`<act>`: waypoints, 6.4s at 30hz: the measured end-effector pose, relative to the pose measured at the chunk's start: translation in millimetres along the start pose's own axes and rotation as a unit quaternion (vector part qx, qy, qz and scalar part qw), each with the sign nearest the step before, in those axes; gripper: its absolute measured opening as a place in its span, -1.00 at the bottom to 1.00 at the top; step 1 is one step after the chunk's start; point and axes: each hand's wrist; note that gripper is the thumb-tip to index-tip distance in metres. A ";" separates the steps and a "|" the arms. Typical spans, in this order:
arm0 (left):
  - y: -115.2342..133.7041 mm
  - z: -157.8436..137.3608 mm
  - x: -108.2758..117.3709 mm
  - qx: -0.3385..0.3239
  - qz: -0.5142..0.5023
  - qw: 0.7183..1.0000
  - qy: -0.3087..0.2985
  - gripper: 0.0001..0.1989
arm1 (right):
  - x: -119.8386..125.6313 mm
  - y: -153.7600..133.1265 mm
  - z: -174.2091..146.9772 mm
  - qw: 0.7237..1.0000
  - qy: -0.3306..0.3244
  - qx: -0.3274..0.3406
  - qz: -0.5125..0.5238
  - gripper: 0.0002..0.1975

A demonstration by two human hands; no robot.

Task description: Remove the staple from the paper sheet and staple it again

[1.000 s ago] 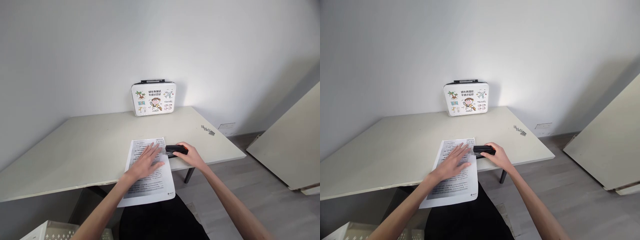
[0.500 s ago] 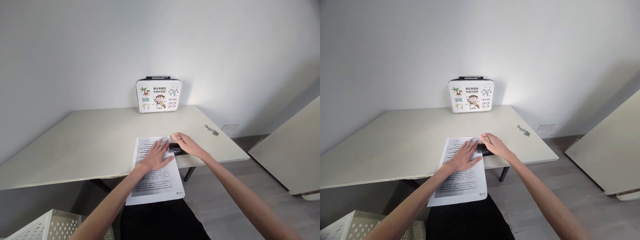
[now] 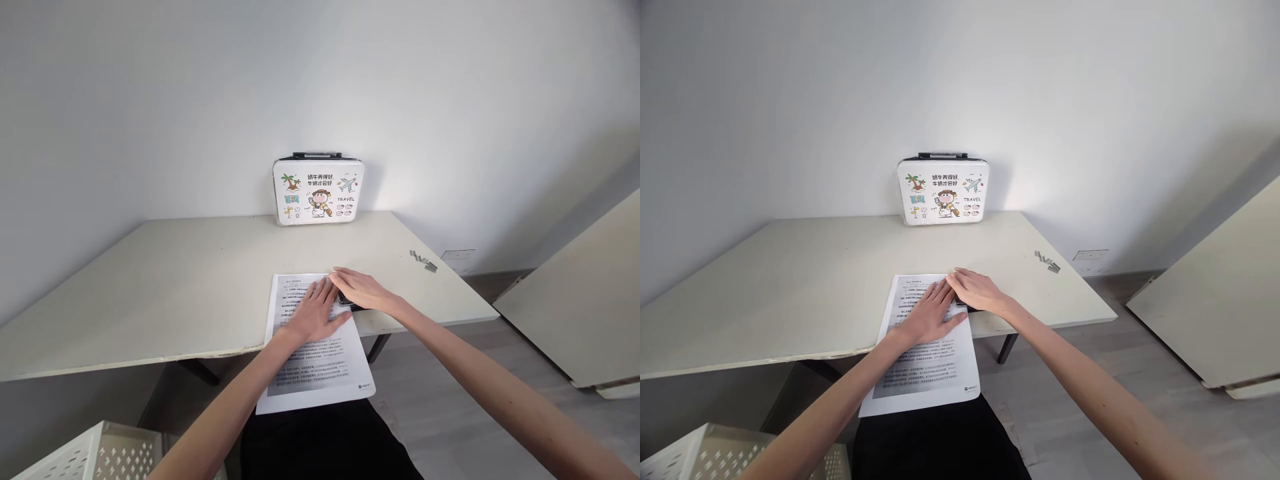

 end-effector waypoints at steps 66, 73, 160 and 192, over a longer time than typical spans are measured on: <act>-8.3 5.0 -4.5 -0.015 0.017 1.000 -0.005 -0.11 | 19.9 -12.2 1.6 0.991 -0.126 -0.008 -0.049 -0.41; -6.2 4.3 -1.4 -0.007 0.010 1.000 -0.024 -0.11 | 26.0 -11.7 -2.4 0.992 -0.122 -0.006 -0.020 -0.39; -8.3 -2.2 4.7 0.017 0.038 0.999 -0.021 -0.14 | -15.6 30.8 -48.0 0.983 0.172 -0.051 0.045 -0.50; 1.9 7.3 -0.7 -0.017 0.008 1.000 0.011 -0.17 | 11.6 -28.8 6.1 0.989 -0.051 0.040 -0.134 -0.51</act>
Point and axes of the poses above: each hand's wrist, its own z-axis towards the middle knuckle, its own x-axis out of the back of the hand, y = z × x, and after that the axes turned 14 degrees about -z, right-handed
